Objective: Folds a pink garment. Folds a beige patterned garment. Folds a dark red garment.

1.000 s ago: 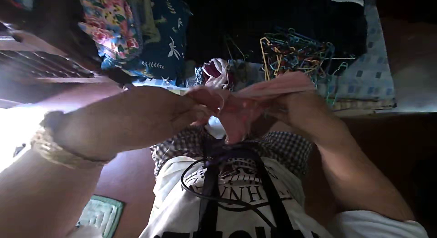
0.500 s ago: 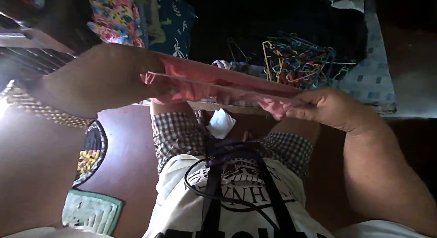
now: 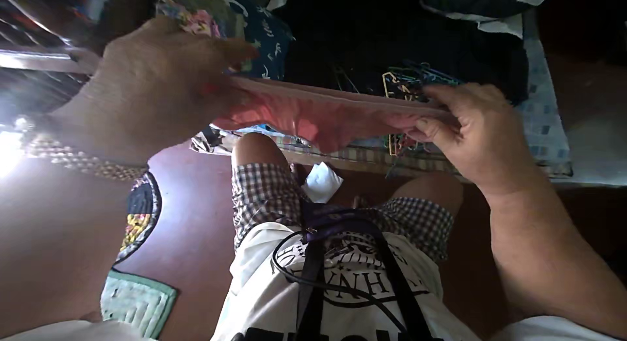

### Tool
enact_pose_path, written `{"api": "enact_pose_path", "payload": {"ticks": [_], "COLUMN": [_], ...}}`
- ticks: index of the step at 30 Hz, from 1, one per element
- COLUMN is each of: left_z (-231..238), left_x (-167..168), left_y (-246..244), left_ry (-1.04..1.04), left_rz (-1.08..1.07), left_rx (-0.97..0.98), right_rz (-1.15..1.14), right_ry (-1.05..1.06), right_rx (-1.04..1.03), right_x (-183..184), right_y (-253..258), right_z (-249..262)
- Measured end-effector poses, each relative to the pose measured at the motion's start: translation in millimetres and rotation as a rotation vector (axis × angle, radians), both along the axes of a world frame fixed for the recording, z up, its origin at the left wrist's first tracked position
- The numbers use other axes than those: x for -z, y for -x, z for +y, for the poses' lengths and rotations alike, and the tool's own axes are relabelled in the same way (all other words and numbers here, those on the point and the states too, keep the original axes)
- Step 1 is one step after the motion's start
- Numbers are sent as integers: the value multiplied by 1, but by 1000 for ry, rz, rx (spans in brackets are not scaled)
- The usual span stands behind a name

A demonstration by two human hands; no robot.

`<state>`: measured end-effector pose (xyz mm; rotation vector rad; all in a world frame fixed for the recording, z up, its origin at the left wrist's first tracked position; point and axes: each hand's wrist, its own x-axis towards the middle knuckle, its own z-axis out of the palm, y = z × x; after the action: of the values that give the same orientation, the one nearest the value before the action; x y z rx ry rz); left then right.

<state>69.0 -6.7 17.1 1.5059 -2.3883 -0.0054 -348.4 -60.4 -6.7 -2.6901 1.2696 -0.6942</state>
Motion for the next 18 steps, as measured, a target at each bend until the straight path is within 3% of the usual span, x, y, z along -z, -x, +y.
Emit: {"api": "enact_pose_path", "payload": {"ticks": [3, 5, 7, 11, 14, 18], "left_z": [13, 32, 61, 120, 145, 172], "left_x": [0, 1, 1, 8, 33, 73], "left_y": [12, 19, 31, 58, 58, 43], "left_ry": [-25, -62, -184, -625, -627, -509], "left_rz": [3, 123, 336, 964, 1252, 1530], "left_rx": [-28, -60, -111, 8, -49, -346], "right_rz": [25, 2, -8, 82, 24, -183], "right_ry": [32, -15, -83, -164, -143, -195], "right_rx": [-20, -53, -76, -142, -288, -538], "right_x": [-8, -17, -28, -43, -34, 2], "right_y": [-9, -11, -13, -40, -101, -218], "right_z": [1, 5, 6, -18, -50, -66]}}
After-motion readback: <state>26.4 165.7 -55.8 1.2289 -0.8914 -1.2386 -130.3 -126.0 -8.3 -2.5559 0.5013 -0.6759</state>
